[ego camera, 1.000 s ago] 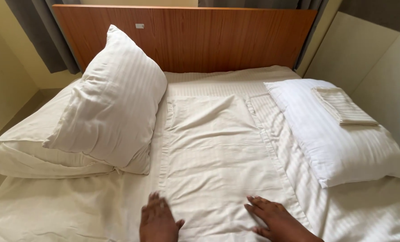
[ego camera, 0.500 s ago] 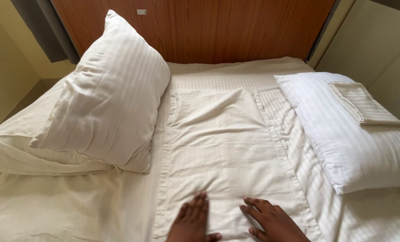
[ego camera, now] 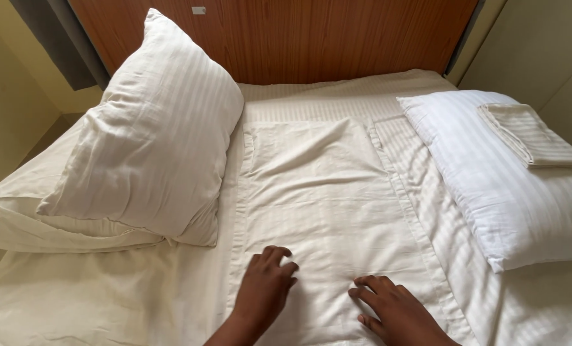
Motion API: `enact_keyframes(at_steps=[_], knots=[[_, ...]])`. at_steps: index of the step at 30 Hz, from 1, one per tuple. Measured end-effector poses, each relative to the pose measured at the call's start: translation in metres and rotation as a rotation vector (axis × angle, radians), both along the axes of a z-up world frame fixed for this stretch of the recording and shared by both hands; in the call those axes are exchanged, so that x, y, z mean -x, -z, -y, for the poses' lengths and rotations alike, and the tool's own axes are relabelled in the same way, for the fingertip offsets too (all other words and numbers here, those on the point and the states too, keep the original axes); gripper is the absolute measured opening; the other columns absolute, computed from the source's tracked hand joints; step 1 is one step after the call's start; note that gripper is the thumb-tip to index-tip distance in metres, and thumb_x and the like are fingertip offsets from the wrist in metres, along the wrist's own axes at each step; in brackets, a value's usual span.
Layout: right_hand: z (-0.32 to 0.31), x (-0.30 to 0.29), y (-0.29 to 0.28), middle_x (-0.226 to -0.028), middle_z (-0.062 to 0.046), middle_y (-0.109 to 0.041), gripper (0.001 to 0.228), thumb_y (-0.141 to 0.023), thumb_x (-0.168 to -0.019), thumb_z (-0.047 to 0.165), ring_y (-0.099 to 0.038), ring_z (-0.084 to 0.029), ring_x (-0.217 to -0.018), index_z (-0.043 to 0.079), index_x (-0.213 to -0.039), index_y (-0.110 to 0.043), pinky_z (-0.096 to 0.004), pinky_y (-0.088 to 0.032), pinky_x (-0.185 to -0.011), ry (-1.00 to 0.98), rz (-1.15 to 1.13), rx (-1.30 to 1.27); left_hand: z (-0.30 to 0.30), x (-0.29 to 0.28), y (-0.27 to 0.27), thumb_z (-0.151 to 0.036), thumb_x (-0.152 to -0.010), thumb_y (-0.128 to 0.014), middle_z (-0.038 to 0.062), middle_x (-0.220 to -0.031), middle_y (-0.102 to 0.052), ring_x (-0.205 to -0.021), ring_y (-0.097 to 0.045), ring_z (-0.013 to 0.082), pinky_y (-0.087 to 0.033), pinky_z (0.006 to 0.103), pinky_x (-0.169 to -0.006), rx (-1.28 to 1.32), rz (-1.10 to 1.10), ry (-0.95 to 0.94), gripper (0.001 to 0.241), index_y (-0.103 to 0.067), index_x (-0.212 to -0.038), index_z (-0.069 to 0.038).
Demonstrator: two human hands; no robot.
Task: The person folds a white bed sheet on a bed. They spread the sheet out, smooth it with their hands, and then fold it multiple times into a compact rectangular shape.
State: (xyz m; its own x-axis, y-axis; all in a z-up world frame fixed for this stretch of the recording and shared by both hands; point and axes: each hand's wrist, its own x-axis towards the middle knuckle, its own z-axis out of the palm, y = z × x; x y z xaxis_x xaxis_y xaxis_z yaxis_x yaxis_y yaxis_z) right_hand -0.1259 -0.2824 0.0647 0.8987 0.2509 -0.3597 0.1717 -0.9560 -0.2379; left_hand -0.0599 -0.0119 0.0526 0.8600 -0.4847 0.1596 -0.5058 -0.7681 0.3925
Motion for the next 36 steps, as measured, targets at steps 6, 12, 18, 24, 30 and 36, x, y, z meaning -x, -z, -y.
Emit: enact_keyframes(at_steps=[6,12,18,24,30,36], knots=[[0.002,-0.002,0.003,-0.157,0.006,-0.043,0.055,-0.068,-0.095,0.038,-0.038,-0.017,-0.143,0.025,-0.146,-0.053,-0.037,-0.038,-0.116,0.01,-0.015,0.001,0.013,0.001,0.019,-0.007,-0.079,-0.077,0.005,-0.109,-0.066,-0.11,-0.056,0.0267,-0.046,0.0421,-0.088,0.111,0.115,0.121,0.006,-0.076,-0.085,-0.006],[-0.004,0.001,-0.007,-0.153,0.006,-0.041,0.056,-0.067,-0.096,0.038,-0.037,-0.017,-0.144,0.025,-0.148,-0.051,-0.038,-0.037,-0.116,0.018,-0.055,0.034,0.02,0.002,0.029,0.001,-0.079,-0.071,0.006,-0.108,-0.067,-0.111,-0.056,0.0264,-0.046,0.0409,-0.087,0.106,0.199,0.088,0.006,-0.074,-0.081,-0.004],[0.008,0.008,-0.009,-0.156,0.0,-0.043,0.055,-0.067,-0.096,0.034,-0.04,-0.022,-0.14,0.021,-0.147,-0.053,-0.041,-0.039,-0.111,-0.049,0.07,-0.045,0.02,-0.007,0.042,0.008,-0.072,-0.061,0.016,-0.112,-0.063,-0.112,-0.055,0.0329,-0.045,0.042,-0.094,-0.121,0.085,0.071,0.03,-0.067,-0.1,0.002],[0.07,-0.005,0.012,-0.136,0.0,-0.061,0.042,-0.065,-0.096,0.032,-0.063,-0.019,-0.124,0.022,-0.137,-0.062,-0.032,-0.05,-0.105,0.133,-0.01,-0.372,-0.036,-0.027,0.011,-0.018,-0.085,-0.054,0.017,-0.111,-0.066,-0.106,-0.06,0.0341,-0.047,0.0475,-0.093,-0.164,0.264,-0.268,0.031,-0.067,-0.11,-0.004],[0.094,0.001,-0.032,-0.1,-0.003,-0.074,0.021,-0.078,-0.088,0.023,-0.064,-0.02,-0.1,0.012,-0.105,-0.072,-0.034,-0.054,-0.093,0.278,0.245,-0.304,-0.036,0.01,-0.038,-0.021,-0.089,-0.066,0.008,-0.102,-0.068,-0.103,-0.062,0.0299,-0.048,0.0482,-0.089,-0.053,-0.088,-0.257,0.014,-0.067,-0.099,-0.011],[0.066,0.021,-0.018,-0.097,-0.004,-0.066,0.016,-0.075,-0.084,0.011,-0.068,-0.021,-0.092,0.012,-0.096,-0.064,-0.034,-0.057,-0.087,0.197,0.01,-0.464,0.017,0.045,-0.016,-0.025,-0.091,-0.074,0.006,-0.107,-0.067,-0.105,-0.063,0.0306,-0.051,0.0449,-0.089,-0.099,-0.391,0.075,0.017,-0.065,-0.1,-0.014]])
